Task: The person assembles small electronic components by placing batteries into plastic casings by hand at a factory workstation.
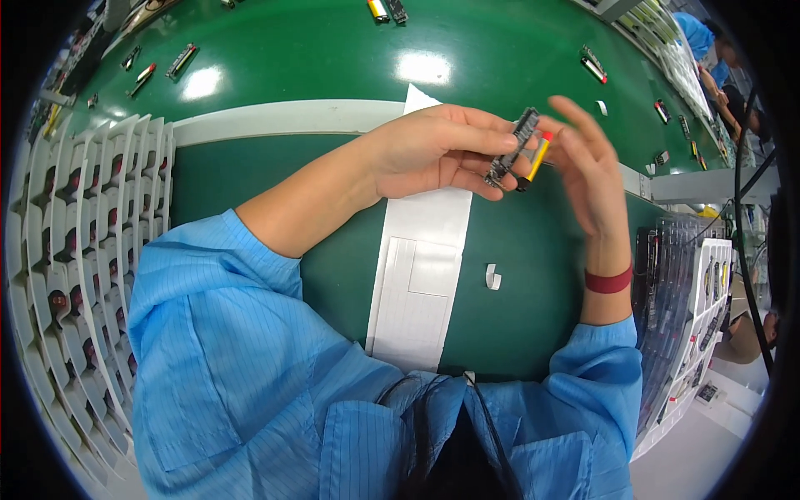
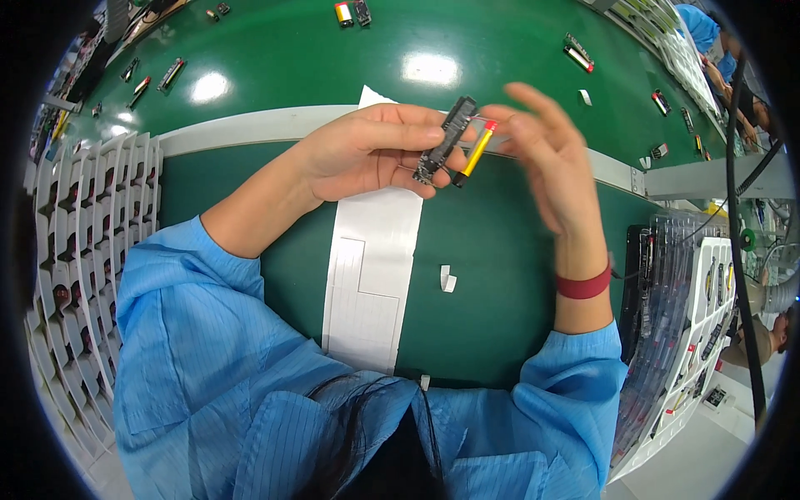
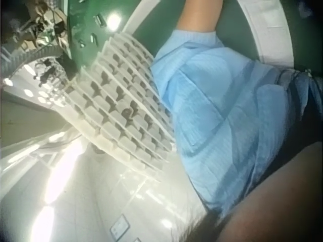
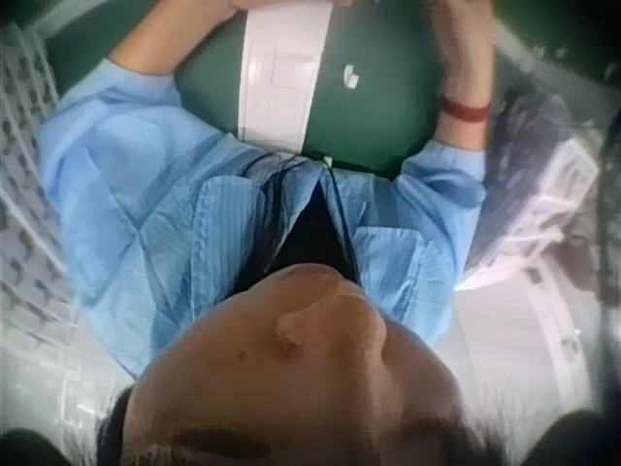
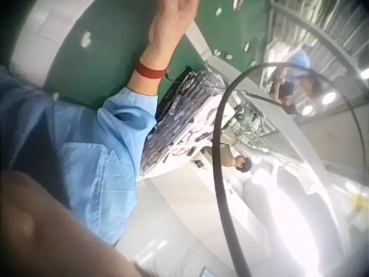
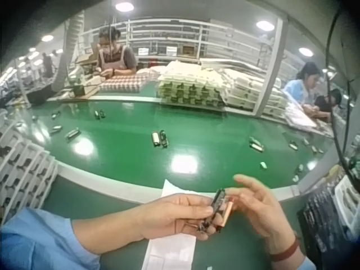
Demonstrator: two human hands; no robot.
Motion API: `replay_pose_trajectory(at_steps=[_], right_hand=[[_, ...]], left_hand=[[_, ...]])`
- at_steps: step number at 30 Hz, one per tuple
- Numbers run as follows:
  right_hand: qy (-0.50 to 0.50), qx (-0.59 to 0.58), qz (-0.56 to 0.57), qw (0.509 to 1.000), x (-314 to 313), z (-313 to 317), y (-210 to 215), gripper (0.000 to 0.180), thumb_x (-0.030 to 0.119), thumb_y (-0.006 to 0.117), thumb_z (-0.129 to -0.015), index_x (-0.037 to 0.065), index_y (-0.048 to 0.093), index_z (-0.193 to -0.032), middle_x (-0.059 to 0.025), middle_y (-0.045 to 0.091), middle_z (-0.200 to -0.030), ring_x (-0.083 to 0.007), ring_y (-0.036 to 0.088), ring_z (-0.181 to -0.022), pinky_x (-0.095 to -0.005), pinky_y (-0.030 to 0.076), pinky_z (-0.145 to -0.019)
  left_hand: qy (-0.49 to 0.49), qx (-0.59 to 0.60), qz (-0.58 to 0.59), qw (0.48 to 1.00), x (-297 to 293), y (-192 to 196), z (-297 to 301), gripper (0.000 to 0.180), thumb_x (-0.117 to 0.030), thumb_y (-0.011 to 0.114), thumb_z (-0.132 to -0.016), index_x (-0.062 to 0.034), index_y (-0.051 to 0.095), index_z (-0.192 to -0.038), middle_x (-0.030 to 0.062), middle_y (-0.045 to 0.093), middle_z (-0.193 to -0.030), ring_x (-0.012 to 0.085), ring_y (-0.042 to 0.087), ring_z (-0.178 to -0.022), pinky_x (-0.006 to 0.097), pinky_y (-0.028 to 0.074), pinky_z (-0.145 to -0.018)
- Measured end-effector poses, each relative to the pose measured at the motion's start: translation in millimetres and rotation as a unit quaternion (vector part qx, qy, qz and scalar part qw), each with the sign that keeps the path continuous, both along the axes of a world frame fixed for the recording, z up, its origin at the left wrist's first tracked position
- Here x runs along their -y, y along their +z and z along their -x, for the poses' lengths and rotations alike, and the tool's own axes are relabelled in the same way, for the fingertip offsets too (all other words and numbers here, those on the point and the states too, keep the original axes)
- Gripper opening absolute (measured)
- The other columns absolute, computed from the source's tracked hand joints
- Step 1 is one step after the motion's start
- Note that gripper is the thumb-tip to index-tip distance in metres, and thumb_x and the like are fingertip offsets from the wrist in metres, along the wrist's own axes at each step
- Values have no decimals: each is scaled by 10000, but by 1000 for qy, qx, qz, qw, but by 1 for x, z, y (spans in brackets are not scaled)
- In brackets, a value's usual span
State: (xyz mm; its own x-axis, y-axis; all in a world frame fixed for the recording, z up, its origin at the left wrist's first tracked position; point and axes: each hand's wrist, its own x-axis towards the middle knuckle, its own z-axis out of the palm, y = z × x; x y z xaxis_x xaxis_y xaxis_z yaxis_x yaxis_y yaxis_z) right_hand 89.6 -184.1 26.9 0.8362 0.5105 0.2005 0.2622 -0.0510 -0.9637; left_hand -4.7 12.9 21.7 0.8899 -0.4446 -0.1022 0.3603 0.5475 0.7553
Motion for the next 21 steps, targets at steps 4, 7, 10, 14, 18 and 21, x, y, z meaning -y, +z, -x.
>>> replay_pose_trajectory(at_steps=[4,7,10,14,18,21], right_hand=[[96,-220,-69,968,-5,15,-3,322,40,605,-803,-11,511,-1107,-93,612,-988,-88,559,-739,-229,451,-660],[20,-67,-32,997,-11,27,-5,305,40,619,-788,-23,530,-1073,-88,617,-968,-72,558,-715,-210,443,-649],[-10,-3,-39,999,-15,31,-3,293,32,613,-780,-22,541,-1058,-81,634,-921,-66,560,-728,-171,416,-612],[75,-180,-70,978,0,16,0,316,25,608,-782,-10,532,-1086,-90,640,-933,-67,556,-767,-173,398,-612],[200,-264,-146,932,7,9,3,312,10,602,-783,6,517,-1083,-93,640,-907,-87,564,-796,-195,411,-635],[230,-225,-137,937,3,12,4,244,17,654,-755,26,524,-961,-65,620,-849,-94,580,-799,-234,474,-720]], left_hand=[[22,-4,-33,999,0,-4,-1,320,-182,506,-889,11,507,-1145,118,615,-955,127,607,-824,248,523,-714],[29,-6,-80,996,6,-4,0,326,-186,506,-892,3,499,-1159,115,618,-953,123,603,-823,245,514,-729],[23,-1,-79,997,7,-6,-1,337,-188,502,-896,-2,486,-1177,114,620,-952,120,603,-811,239,507,-736],[-22,10,-29,999,-2,-7,-3,353,-192,494,-901,0,468,-1196,121,621,-943,119,608,-802,227,505,-720],[-72,7,1,997,-3,-14,-6,334,-193,488,-903,5,478,-1171,122,624,-920,127,617,-800,223,509,-702],[-59,-10,-6,998,3,-11,-3,274,-163,531,-879,-1,516,-1099,126,627,-925,140,622,-801,231,514,-703]])
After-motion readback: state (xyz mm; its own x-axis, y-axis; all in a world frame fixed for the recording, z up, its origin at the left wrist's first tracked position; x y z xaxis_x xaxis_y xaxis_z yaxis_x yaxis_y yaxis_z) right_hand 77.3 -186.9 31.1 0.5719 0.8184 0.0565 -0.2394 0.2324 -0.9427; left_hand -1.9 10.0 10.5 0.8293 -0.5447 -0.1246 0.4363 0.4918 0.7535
